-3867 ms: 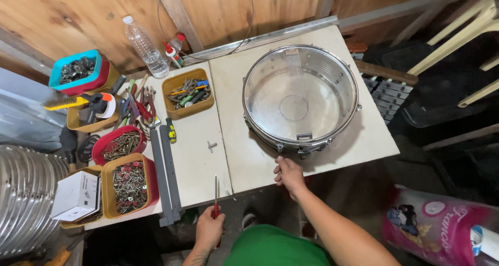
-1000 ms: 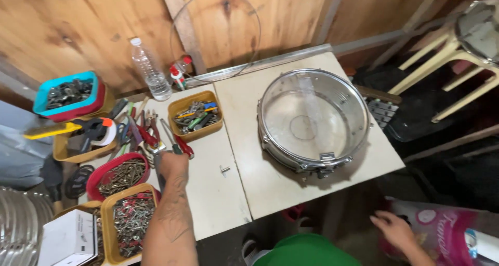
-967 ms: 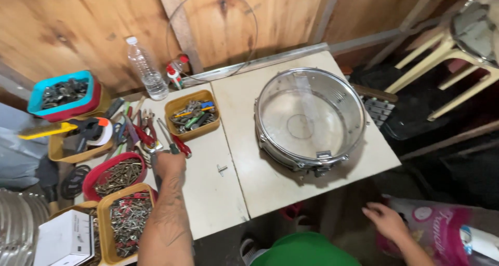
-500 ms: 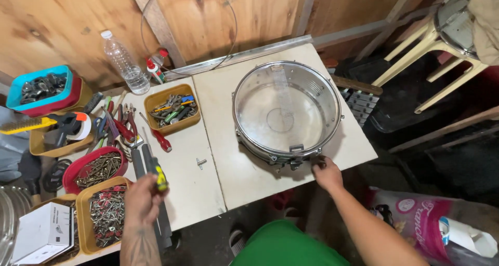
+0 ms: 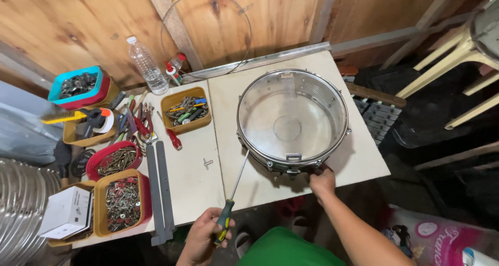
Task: The person uses a screwdriver to tighten the tension rods on a snare drum. They rotate the drum to access different sides and adjust the hardware. The person also handles a metal snare strainer and a drum key during the process.
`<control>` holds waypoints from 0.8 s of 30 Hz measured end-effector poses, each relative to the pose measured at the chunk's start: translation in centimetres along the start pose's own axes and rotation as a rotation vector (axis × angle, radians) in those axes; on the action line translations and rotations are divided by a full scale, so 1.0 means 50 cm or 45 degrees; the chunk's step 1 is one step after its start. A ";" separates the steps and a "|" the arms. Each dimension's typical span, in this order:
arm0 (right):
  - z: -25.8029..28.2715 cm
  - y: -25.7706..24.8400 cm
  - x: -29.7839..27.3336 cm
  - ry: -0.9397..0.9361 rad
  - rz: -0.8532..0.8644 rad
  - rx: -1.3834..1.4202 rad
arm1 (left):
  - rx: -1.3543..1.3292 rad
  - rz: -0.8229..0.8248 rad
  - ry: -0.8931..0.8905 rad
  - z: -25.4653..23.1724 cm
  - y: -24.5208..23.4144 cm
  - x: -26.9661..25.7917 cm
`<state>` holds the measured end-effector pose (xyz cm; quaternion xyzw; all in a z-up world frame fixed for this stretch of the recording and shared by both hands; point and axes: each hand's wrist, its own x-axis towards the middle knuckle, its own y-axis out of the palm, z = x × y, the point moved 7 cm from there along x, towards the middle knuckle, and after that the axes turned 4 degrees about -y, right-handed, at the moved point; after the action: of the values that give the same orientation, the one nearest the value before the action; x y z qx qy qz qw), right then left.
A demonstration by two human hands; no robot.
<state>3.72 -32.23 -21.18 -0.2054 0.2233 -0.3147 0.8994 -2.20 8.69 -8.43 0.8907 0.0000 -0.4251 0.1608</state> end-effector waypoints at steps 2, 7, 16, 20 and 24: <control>0.005 0.018 -0.023 0.140 0.035 0.310 | 0.056 0.000 0.088 -0.025 0.011 -0.018; 0.079 0.016 -0.099 0.414 0.105 0.880 | 0.411 -0.100 0.497 -0.151 0.082 -0.155; 0.196 -0.051 -0.163 -0.007 0.229 1.256 | 1.007 -0.396 1.483 -0.308 0.154 -0.355; 0.275 -0.109 -0.190 -0.170 0.165 1.173 | 1.030 -0.456 1.599 -0.349 0.166 -0.402; 0.330 -0.160 -0.204 -0.280 0.071 0.929 | 1.057 -0.517 1.601 -0.370 0.157 -0.420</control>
<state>1.54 -27.50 -0.86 0.1019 0.0040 -0.3250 0.9402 -0.52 9.41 20.58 0.9343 0.0949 0.1731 -0.2969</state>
